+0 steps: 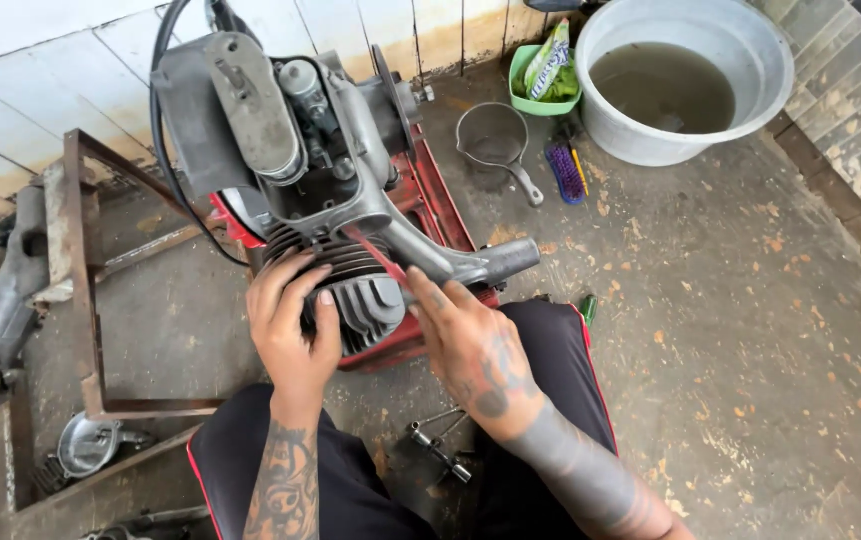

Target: Cleaning the cooling fins of a motorcycle engine cylinder using a brush and a screwdriver

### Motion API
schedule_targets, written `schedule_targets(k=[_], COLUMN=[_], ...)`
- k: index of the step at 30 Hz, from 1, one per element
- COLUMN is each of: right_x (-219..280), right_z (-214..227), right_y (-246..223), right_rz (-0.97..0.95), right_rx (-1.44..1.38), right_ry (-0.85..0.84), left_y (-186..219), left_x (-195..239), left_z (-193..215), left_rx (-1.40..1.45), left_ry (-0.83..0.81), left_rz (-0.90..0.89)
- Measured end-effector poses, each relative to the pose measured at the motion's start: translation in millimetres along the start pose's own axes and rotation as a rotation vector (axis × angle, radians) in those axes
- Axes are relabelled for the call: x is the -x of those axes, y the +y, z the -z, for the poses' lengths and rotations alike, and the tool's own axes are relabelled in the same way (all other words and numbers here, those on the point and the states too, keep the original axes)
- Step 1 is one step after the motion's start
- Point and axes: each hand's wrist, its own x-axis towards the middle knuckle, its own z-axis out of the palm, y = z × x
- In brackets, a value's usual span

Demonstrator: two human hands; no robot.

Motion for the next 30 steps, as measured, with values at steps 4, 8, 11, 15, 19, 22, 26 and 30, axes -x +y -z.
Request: schedule_targets(k=[4, 8, 11, 15, 19, 22, 26, 30], right_x=[-17, -1, -9, -10, 0, -16, -7, -13], right_z=[-18, 18, 2, 4, 26, -5, 19, 11], right_y=[3, 1, -2, -6, -10, -5, -21, -27], right_rz=[0.032, -0.046, -0.031, -0.063, -0.195, -0.201, -0.254, -0.273], right_rx=[-0.133, 0.015, 0.038, -0.027, 0.180, 0.135, 0.162, 0.204], right_ry=[0.027, -0.003, 0.005, -0.019, -0.100, -0.093, -0.165, -0.177], left_y=[4, -3, -2, -3, -2, -3, -4, -8], left_x=[0, -3, -2, -3, -3, -1, 0, 2], left_z=[1, 2, 3, 2, 5, 5, 4, 3], left_rx=[0.004, 0.016, 0.018, 0.047, 0.066, 0.068, 0.080, 0.082], left_ry=[0.015, -0.014, 0.002, 0.035, 0.029, 0.040, 0.041, 0.021], left_rz=[0.026, -0.014, 0.002, -0.001, 0.015, 0.007, -0.006, 0.013])
